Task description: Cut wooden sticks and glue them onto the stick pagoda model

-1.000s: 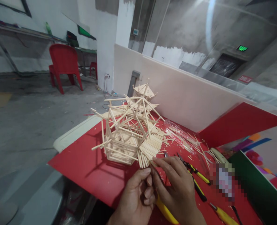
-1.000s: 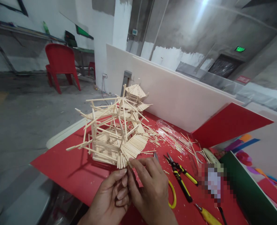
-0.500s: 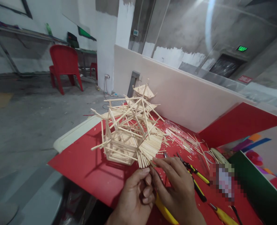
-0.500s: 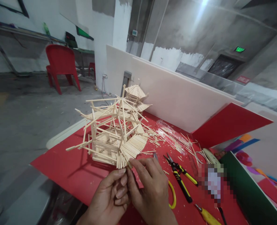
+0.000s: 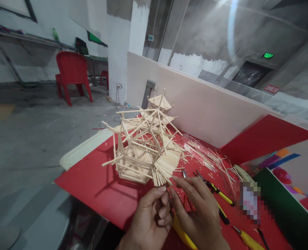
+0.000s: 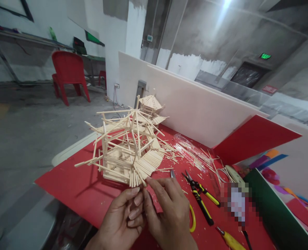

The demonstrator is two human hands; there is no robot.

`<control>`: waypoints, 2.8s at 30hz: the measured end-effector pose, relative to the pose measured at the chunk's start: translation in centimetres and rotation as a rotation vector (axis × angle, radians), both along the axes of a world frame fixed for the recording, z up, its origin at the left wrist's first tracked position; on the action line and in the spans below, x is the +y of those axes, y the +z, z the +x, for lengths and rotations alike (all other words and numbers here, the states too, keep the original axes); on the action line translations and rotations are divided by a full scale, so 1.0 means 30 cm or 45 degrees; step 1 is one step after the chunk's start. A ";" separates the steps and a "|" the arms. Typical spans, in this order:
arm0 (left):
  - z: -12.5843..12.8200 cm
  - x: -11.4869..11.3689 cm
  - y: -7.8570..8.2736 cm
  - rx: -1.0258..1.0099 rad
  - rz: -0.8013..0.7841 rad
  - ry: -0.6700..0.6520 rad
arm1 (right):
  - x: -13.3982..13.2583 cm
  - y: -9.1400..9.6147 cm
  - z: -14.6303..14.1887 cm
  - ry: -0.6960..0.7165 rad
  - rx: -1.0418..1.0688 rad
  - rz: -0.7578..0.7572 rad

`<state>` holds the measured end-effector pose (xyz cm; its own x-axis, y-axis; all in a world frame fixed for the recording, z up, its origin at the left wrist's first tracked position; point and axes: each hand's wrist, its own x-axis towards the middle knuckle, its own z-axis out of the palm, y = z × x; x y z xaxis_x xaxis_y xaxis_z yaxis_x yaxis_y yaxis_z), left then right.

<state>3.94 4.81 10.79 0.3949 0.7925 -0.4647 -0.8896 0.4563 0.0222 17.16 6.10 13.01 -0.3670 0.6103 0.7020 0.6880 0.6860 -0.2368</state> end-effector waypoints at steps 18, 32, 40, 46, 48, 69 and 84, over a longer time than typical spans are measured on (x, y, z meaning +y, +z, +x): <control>-0.030 -0.067 -0.111 0.800 0.171 -0.073 | -0.114 -0.072 0.072 -0.132 0.240 -0.026; -0.111 -0.119 -0.152 1.835 0.461 0.276 | -0.249 -0.198 0.071 0.058 0.322 -0.166; -0.097 -0.122 -0.086 1.196 0.299 0.243 | -0.290 -0.194 0.040 0.110 0.385 -0.205; -0.101 -0.042 -0.011 0.625 0.231 0.030 | -0.281 -0.212 0.029 0.116 0.363 -0.237; -0.095 -0.017 0.000 0.540 0.231 -0.006 | -0.273 -0.224 0.033 0.102 0.332 -0.254; -0.079 0.007 -0.001 0.712 0.204 0.074 | -0.240 -0.271 0.034 0.110 0.226 -0.344; 0.001 0.020 -0.018 0.846 0.318 0.038 | -0.226 -0.234 0.069 -0.035 0.227 -0.335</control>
<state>3.98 5.40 10.26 0.0671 0.9129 -0.4026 -0.6636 0.3421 0.6653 19.22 -0.69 6.00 -0.2336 0.7876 0.5702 0.6370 0.5670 -0.5222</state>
